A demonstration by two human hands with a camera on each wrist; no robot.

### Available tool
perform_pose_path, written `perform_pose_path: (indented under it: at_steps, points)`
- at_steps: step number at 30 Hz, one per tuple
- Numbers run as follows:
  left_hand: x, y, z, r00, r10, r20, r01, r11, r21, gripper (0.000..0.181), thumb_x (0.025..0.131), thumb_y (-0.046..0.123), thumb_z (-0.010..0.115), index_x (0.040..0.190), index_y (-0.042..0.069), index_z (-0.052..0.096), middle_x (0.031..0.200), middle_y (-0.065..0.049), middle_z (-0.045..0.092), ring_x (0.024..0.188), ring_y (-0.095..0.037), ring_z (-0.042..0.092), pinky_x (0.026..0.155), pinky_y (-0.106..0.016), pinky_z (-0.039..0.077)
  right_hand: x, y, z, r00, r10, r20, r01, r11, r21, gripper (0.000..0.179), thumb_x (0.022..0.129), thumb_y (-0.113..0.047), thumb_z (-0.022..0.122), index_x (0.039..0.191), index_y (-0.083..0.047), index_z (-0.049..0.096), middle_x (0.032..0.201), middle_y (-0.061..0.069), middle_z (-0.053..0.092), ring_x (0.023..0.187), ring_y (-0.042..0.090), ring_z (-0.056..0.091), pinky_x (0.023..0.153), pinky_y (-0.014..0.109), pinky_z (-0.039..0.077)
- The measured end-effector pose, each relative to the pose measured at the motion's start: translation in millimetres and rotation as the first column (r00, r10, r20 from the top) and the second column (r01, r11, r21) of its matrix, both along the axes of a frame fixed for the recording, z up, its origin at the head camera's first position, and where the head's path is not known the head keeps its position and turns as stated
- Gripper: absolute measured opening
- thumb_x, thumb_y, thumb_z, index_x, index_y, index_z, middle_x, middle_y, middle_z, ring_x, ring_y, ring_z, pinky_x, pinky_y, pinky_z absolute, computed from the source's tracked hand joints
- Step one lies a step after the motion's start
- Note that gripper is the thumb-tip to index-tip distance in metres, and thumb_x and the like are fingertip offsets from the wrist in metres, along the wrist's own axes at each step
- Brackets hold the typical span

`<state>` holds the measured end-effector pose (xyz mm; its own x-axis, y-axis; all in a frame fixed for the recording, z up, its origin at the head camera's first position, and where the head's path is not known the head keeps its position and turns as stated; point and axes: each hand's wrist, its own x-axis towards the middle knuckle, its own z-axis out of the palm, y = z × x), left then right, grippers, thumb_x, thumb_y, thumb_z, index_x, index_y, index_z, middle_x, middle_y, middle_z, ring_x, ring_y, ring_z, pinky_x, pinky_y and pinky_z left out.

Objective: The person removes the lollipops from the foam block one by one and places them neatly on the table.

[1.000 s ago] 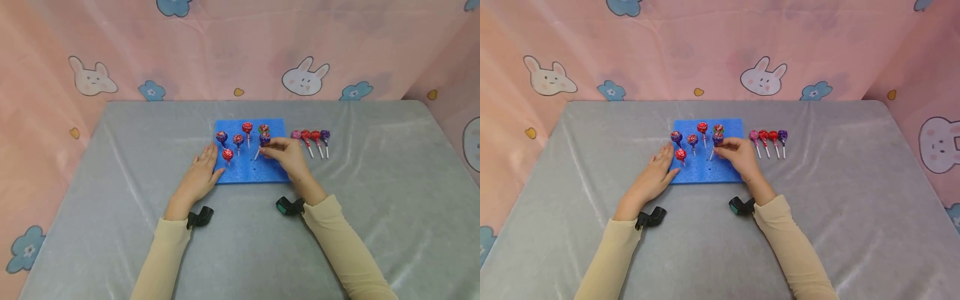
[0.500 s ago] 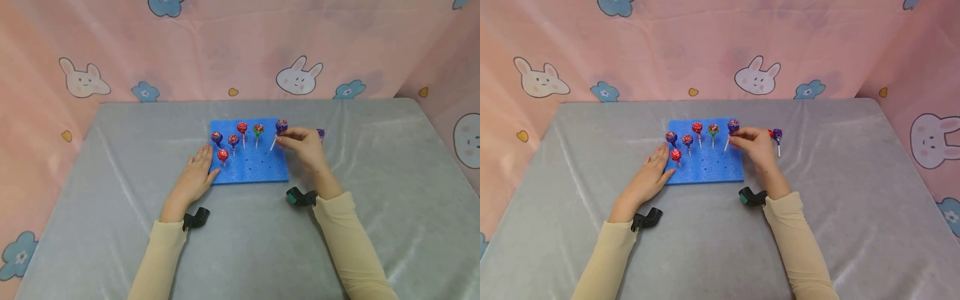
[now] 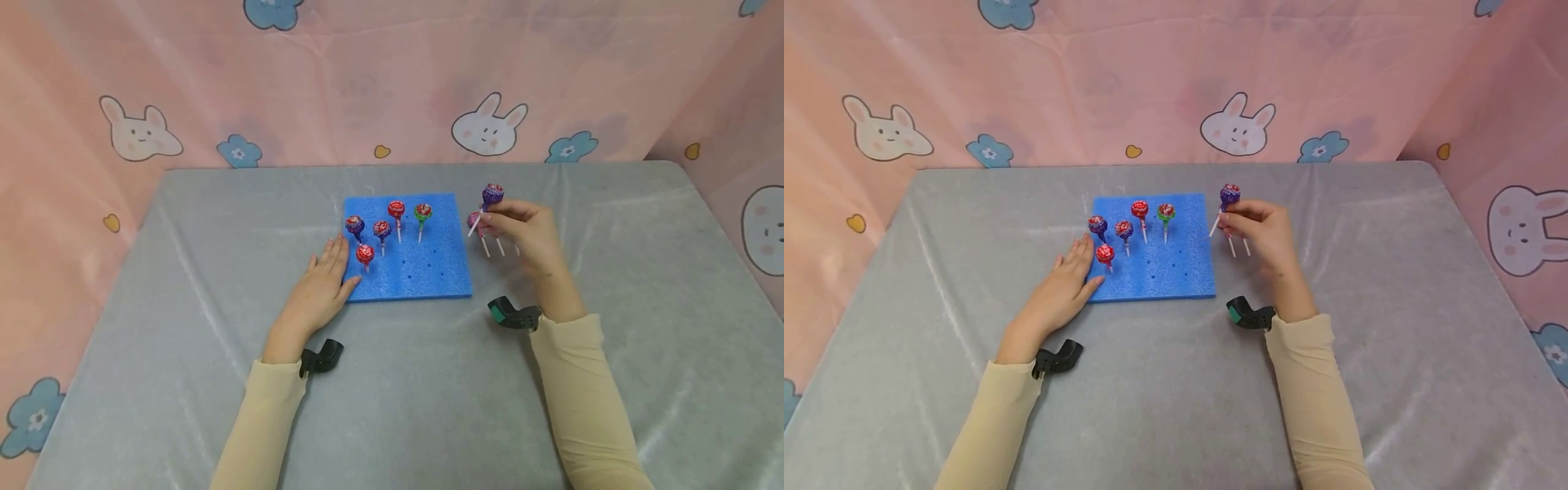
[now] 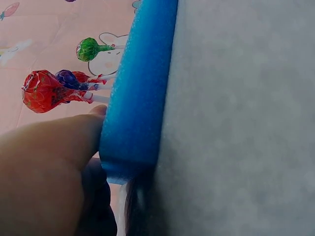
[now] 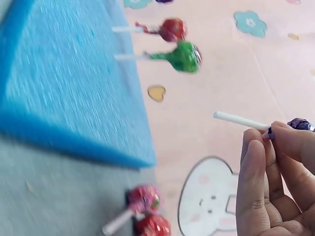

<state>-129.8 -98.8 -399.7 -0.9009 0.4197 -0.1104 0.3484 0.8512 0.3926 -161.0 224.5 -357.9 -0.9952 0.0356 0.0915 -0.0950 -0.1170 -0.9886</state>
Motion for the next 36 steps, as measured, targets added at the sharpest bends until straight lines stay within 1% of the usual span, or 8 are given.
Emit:
perform_pose_path:
  at_steps: [3, 8, 14, 21, 23, 31, 33, 36]
  points:
    - [0.3, 0.1, 0.6, 1.000, 0.002, 0.003, -0.002, 1.000, 0.001, 0.067, 0.102, 0.038, 0.035, 0.150, 0.001, 0.007, 0.157, -0.011, 0.002, 0.144, -0.025, 0.002, 0.114, -0.046, 0.007, -0.5, 8, 0.4, 1.000, -0.022, -0.003, 0.022, 1.000, -0.011, 0.020, 0.083, 0.009, 0.064, 0.077, -0.007, 0.074, 0.075, 0.001, 0.070, 0.064, 0.010, 0.067, 0.063, 0.020, 0.054]
    - [1.1, 0.1, 2.5, 1.000, 0.003, 0.010, -0.003, 1.000, 0.006, 0.066, 0.102, 0.037, 0.035, 0.150, 0.001, 0.008, 0.157, -0.012, 0.003, 0.144, -0.025, 0.002, 0.114, -0.046, 0.007, -0.1, 20, 0.9, 0.998, -0.047, 0.039, 0.047, 0.999, -0.016, 0.019, 0.084, 0.008, 0.065, 0.077, -0.008, 0.074, 0.076, 0.000, 0.069, 0.064, 0.010, 0.067, 0.063, 0.019, 0.054]
    - [1.0, 0.4, 1.7, 1.000, -0.001, -0.003, 0.001, 1.000, -0.001, 0.066, 0.102, 0.038, 0.035, 0.150, 0.001, 0.008, 0.157, -0.012, 0.003, 0.144, -0.025, 0.002, 0.114, -0.047, 0.008, -0.2, 31, 0.8, 0.995, -0.066, 0.073, 0.074, 0.992, -0.100, 0.019, 0.084, 0.010, 0.063, 0.078, -0.004, 0.073, 0.076, 0.003, 0.068, 0.063, 0.010, 0.066, 0.063, 0.020, 0.054]
    - [1.7, 0.1, 1.5, 1.000, 0.000, -0.007, 0.000, 1.000, 0.011, 0.065, 0.102, 0.037, 0.035, 0.150, 0.002, 0.008, 0.157, -0.012, 0.004, 0.144, -0.025, 0.002, 0.114, -0.046, 0.008, 0.5, 46, 0.1, 0.991, -0.102, 0.090, 0.119, 0.973, -0.197, 0.018, 0.083, 0.014, 0.062, 0.078, 0.000, 0.073, 0.077, 0.006, 0.069, 0.065, 0.012, 0.066, 0.065, 0.021, 0.054]
    - [1.8, 0.1, 1.0, 1.000, 0.000, -0.008, 0.001, 1.000, 0.013, 0.066, 0.102, 0.037, 0.035, 0.150, 0.002, 0.008, 0.157, -0.012, 0.004, 0.144, -0.026, 0.003, 0.114, -0.047, 0.008, 1.0, 50, -0.4, 0.988, -0.114, 0.103, 0.133, 0.970, -0.203, 0.018, 0.083, 0.013, 0.062, 0.078, 0.000, 0.073, 0.077, 0.006, 0.069, 0.067, 0.012, 0.066, 0.065, 0.021, 0.054]
    - [2.2, -0.3, 0.5, 1.000, 0.004, -0.005, -0.004, 1.000, 0.020, 0.066, 0.102, 0.036, 0.036, 0.150, 0.001, 0.009, 0.157, -0.012, 0.004, 0.144, -0.026, 0.003, 0.114, -0.047, 0.008, 2.2, 67, -9.6, 0.981, -0.150, 0.126, 0.179, 0.948, -0.264, 0.020, 0.083, 0.016, 0.060, 0.077, 0.003, 0.073, 0.075, 0.008, 0.069, 0.066, 0.014, 0.068, 0.064, 0.022, 0.055]
    - [2.2, -0.2, 0.4, 1.000, 0.003, -0.006, -0.002, 1.000, 0.020, 0.066, 0.102, 0.036, 0.036, 0.150, 0.001, 0.009, 0.157, -0.012, 0.004, 0.144, -0.026, 0.003, 0.114, -0.047, 0.008, 3.1, 73, -12.8, 0.979, -0.147, 0.145, 0.184, 0.938, -0.294, 0.021, 0.083, 0.017, 0.059, 0.077, 0.003, 0.073, 0.075, 0.009, 0.069, 0.066, 0.014, 0.068, 0.064, 0.022, 0.055]
    - [2.0, 0.3, 0.0, 1.000, 0.000, -0.010, 0.001, 1.000, 0.021, 0.066, 0.102, 0.037, 0.036, 0.150, 0.001, 0.009, 0.157, -0.012, 0.004, 0.144, -0.026, 0.003, 0.114, -0.047, 0.008, 4.5, 82, -17.0, 0.971, -0.141, 0.192, 0.194, 0.935, -0.298, 0.019, 0.082, 0.016, 0.061, 0.078, 0.003, 0.074, 0.076, 0.008, 0.069, 0.066, 0.014, 0.068, 0.064, 0.022, 0.055]
